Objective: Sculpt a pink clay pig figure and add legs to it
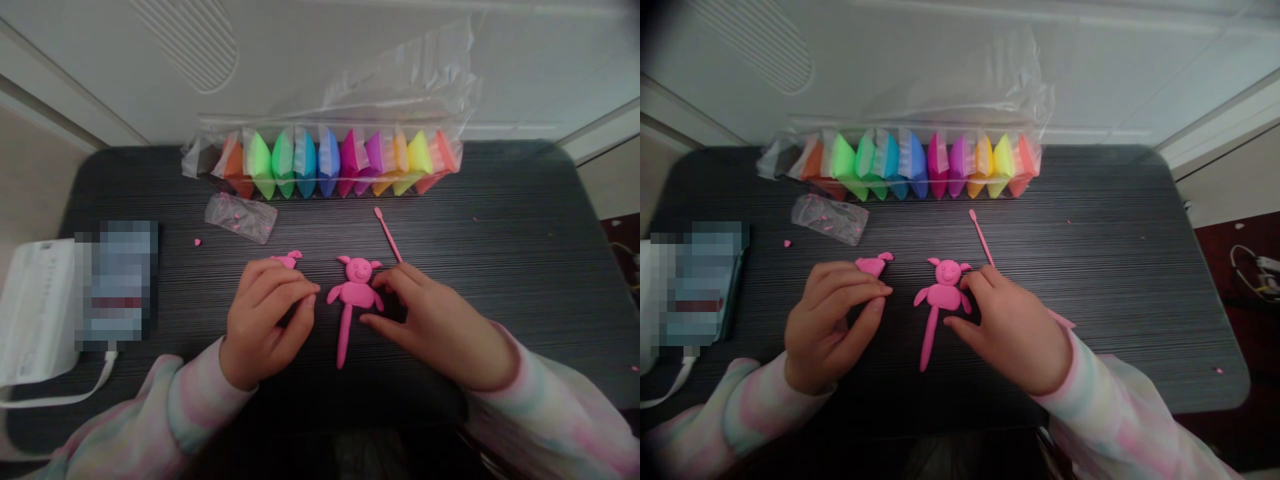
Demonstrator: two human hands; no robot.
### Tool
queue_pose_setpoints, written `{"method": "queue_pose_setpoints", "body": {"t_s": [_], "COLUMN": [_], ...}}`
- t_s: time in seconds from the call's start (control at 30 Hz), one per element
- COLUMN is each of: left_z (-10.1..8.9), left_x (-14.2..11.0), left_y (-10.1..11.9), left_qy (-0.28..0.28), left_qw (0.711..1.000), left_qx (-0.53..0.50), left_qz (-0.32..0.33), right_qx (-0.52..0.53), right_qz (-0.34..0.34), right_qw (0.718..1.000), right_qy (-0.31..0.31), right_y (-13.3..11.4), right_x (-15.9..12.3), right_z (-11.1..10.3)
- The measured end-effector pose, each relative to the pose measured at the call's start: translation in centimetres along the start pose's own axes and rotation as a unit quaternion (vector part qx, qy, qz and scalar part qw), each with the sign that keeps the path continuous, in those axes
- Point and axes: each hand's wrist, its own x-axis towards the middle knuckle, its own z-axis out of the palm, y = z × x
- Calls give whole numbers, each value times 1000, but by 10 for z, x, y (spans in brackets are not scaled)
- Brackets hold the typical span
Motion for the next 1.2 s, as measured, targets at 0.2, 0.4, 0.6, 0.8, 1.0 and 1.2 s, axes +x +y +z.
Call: {"method": "queue_pose_setpoints", "body": {"t_s": [0.2,0.4,0.6,0.8,1.0,1.2], "left_z": [-9,-11,-9,-7,-5,-9], "left_x": [1,1,2,0,0,1], "left_y": [-20,-33,-30,-27,-27,-24], "left_qy": [41,-16,-90,-154,-114,-41], "left_qw": [997,991,982,966,978,992], "left_qx": [60,124,160,200,168,112], "left_qz": [-13,-38,-42,-60,-47,-36], "right_qx": [-22,-23,-46,-49,-21,33], "right_qz": [-12,-54,-64,-67,-66,-61], "right_qw": [1000,996,992,991,994,989], "right_qy": [13,60,95,106,86,128], "right_y": [-1,2,3,3,3,2], "right_x": [1,3,5,6,5,5], "right_z": [7,11,18,20,16,15]}}
